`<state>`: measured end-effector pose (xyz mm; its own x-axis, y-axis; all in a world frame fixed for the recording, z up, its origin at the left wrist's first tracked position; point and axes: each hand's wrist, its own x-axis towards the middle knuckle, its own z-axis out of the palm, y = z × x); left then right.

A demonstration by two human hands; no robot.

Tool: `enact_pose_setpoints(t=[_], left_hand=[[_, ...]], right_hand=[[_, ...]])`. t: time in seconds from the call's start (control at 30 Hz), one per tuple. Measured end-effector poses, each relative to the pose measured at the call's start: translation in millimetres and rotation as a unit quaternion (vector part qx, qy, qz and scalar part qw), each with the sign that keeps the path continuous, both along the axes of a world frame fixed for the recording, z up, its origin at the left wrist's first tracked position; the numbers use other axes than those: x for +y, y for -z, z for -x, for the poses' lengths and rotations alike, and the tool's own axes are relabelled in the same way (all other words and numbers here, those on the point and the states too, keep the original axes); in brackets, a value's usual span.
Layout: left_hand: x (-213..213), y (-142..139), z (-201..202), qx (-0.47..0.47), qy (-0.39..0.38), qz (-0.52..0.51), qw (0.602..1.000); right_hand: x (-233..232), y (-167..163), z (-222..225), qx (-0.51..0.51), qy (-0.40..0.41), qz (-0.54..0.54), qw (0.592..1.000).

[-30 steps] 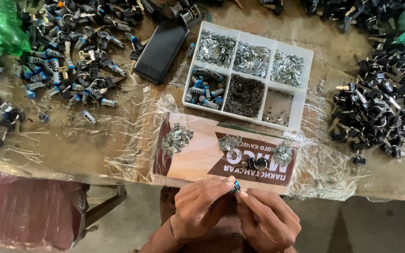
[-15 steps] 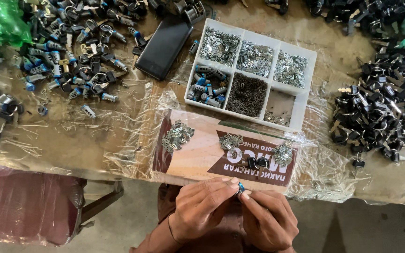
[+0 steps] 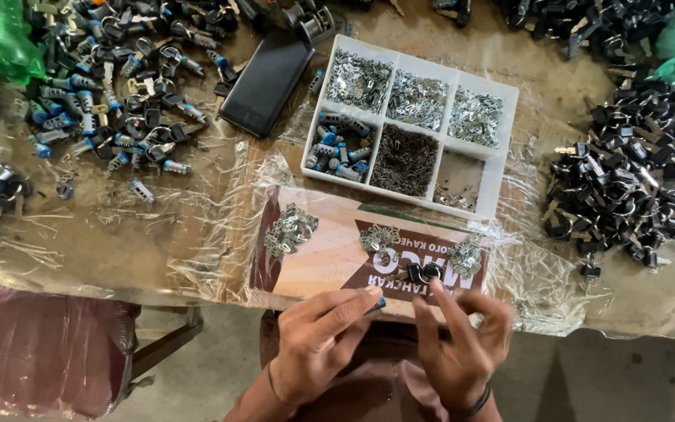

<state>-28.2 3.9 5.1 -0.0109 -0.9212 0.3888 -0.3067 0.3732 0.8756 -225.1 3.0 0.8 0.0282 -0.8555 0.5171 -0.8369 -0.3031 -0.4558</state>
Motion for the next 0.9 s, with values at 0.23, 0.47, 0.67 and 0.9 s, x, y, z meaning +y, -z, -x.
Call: enact_pose_setpoints(t=[0.23, 0.47, 0.67, 0.9], left_hand=[[-6, 1, -1, 0.044, 0.015, -0.074, 0.996], [-5, 5, 1, 0.081, 0.014, -0.067, 0.994], [-5, 2, 3, 0.122, 0.036, -0.101, 0.987], [-4, 4, 1, 0.125, 0.063, -0.1, 0.985]], right_hand=[[-17, 0, 4, 0.151, -0.004, -0.072, 0.986], [4, 12, 20, -0.459, -0.099, -0.184, 0.864], [13, 18, 15, -0.437, -0.1, -0.177, 0.876], [0, -7, 12, -0.295, -0.105, -0.167, 0.935]])
